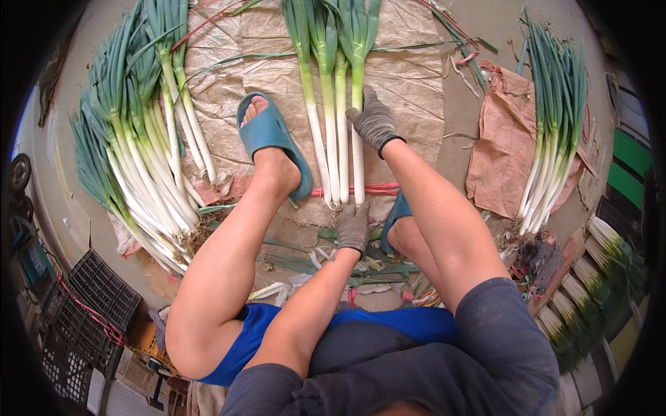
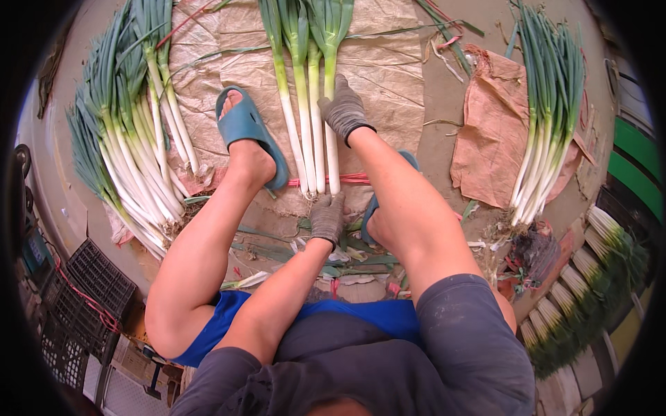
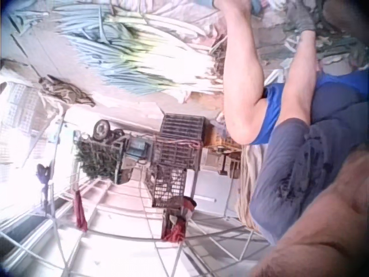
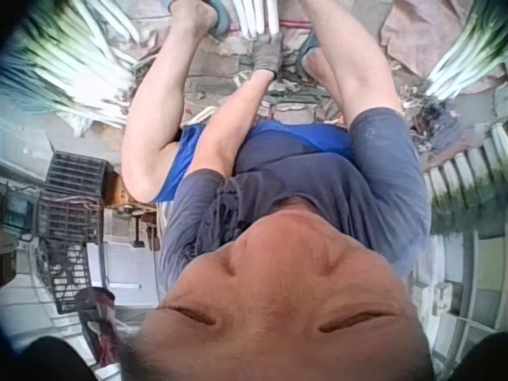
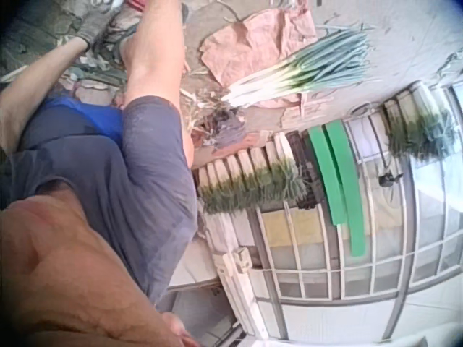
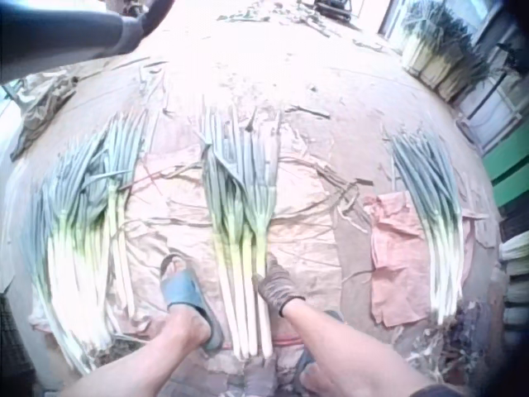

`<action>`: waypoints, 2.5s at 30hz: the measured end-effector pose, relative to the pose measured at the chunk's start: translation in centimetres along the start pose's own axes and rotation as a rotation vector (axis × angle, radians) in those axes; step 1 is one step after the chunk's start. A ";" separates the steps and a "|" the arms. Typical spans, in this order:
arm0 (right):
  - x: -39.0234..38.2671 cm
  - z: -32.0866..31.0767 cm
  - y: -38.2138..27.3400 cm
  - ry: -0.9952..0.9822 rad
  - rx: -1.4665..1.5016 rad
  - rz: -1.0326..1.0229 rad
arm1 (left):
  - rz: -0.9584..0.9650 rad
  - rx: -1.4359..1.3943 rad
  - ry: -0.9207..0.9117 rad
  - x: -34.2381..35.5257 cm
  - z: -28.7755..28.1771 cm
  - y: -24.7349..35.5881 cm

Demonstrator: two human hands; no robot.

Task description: The person sorts and cleans leeks by hand, peeling off the soiled outer layers and arranging the cleaned leeks into bunches on a tarp.

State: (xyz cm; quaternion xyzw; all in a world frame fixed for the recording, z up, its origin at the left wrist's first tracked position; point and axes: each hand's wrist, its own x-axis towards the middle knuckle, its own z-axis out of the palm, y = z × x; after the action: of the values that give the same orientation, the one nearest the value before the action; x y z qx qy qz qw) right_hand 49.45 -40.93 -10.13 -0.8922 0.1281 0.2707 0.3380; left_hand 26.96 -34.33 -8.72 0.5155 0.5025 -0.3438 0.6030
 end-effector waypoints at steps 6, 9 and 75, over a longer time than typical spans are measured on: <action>1.2 3.0 1.6 0.008 -0.084 -0.044 | -0.028 -0.065 -0.016 2.7 -1.0 -2.0; 2.0 3.3 2.6 0.060 -0.116 -0.139 | -0.080 -0.105 -0.094 3.1 -1.4 -1.5; -33.2 -23.3 -0.3 -0.061 -0.050 -0.205 | 0.429 -0.005 0.197 -9.7 -49.1 13.8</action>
State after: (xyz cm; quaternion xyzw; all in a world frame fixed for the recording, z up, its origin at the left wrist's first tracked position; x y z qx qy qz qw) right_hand 31.58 -54.82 23.51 -0.9001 0.0191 0.2651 0.3451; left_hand 24.96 15.32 6.18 0.6400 0.4387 -0.1543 0.6117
